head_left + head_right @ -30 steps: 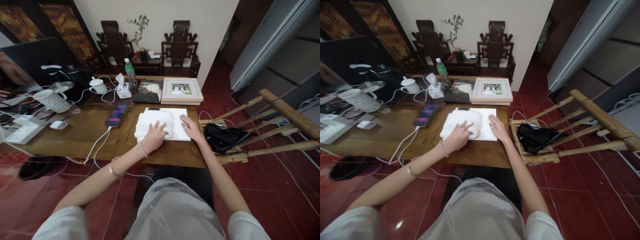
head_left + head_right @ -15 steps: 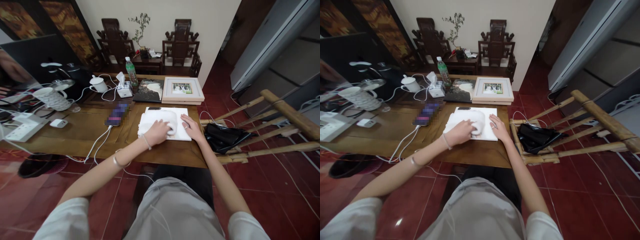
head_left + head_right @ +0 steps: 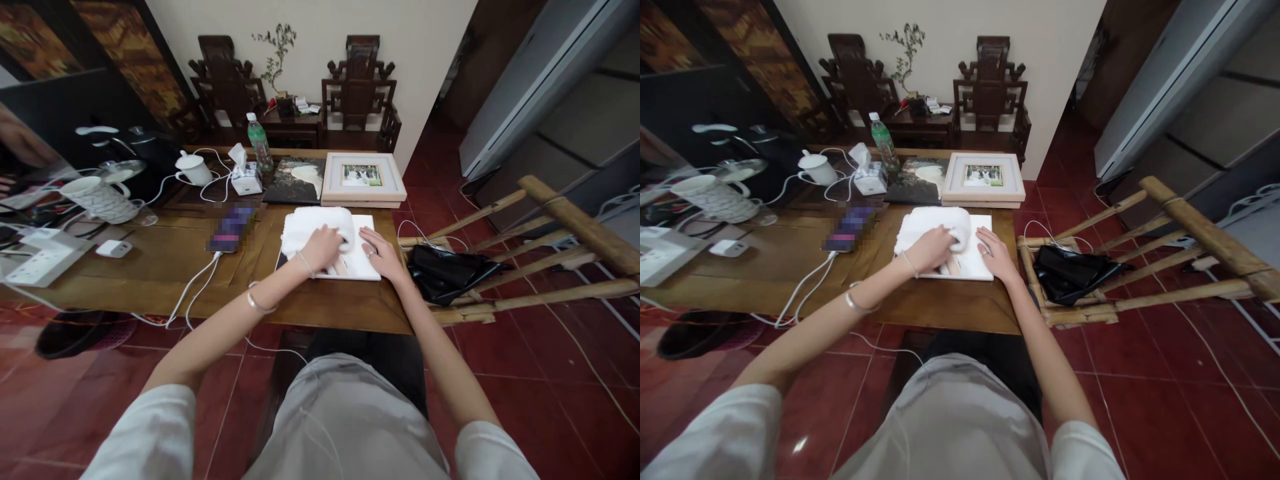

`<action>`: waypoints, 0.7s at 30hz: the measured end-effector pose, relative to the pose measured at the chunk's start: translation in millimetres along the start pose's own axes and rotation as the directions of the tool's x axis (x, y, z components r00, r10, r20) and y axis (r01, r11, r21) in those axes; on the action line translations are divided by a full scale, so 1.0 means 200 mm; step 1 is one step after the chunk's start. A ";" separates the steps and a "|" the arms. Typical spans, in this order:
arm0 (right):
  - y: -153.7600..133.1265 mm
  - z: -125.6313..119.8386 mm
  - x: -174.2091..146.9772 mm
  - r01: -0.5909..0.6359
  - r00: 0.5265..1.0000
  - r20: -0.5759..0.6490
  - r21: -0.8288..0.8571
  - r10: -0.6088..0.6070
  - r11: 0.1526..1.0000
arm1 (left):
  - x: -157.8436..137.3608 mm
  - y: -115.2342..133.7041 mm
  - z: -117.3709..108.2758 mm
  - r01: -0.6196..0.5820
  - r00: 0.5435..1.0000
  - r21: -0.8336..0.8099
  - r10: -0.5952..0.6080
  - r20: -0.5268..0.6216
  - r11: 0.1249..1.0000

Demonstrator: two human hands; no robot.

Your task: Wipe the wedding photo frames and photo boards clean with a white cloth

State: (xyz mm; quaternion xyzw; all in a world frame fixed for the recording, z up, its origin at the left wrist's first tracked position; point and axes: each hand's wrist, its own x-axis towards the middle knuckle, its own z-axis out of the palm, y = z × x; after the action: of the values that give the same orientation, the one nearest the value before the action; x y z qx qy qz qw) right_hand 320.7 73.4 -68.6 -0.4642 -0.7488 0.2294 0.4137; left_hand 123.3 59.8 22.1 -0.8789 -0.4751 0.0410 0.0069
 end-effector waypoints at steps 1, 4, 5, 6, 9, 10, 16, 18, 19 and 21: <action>0.00 0.00 0.00 0.001 1.000 0.000 -0.004 -0.001 1.000 | -0.07 0.05 0.01 -0.031 0.999 0.007 0.031 0.005 0.999; 0.00 0.01 0.00 0.006 1.000 -0.001 -0.019 -0.006 1.000 | -0.31 0.20 0.05 -0.105 0.994 0.028 0.105 -0.023 0.994; 0.00 0.01 0.00 0.009 1.000 -0.001 -0.024 -0.009 1.000 | -0.37 0.23 0.06 -0.129 0.991 0.031 0.129 -0.019 0.991; 0.00 0.01 0.00 0.012 1.000 -0.001 -0.026 -0.012 1.000 | -0.43 0.26 0.07 -0.145 0.989 0.031 0.145 -0.015 0.989; 0.00 0.01 0.00 0.016 1.000 -0.001 -0.026 -0.016 1.000 | -0.49 0.27 0.08 -0.174 0.985 0.020 0.174 -0.013 0.985; 0.00 0.00 0.00 0.014 1.000 -0.001 -0.025 -0.014 1.000 | -0.47 0.26 0.08 -0.172 0.985 0.019 0.172 -0.024 0.985; 0.01 0.00 0.00 0.002 1.000 0.007 -0.025 -0.001 1.000 | -0.12 0.08 0.01 -0.092 0.995 0.003 0.092 -0.041 0.996; 0.01 0.00 0.00 0.006 1.000 0.007 -0.026 -0.006 1.000 | 0.01 0.02 0.00 -0.055 0.998 -0.012 0.055 -0.040 0.998; 0.01 0.00 0.00 0.010 1.000 0.007 -0.028 -0.009 1.000 | 0.07 0.00 0.01 -0.032 0.998 -0.020 0.031 -0.050 0.999; 0.01 0.00 0.00 0.014 1.000 0.010 -0.033 -0.014 0.999 | 0.15 -0.02 0.02 0.013 0.996 -0.036 -0.016 -0.084 0.999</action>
State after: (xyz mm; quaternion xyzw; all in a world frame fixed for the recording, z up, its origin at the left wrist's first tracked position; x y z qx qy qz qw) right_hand 321.9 74.5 -70.4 -0.4647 -0.7577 0.2163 0.4040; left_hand 135.0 86.5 17.2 -0.8764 -0.4814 -0.0046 0.0116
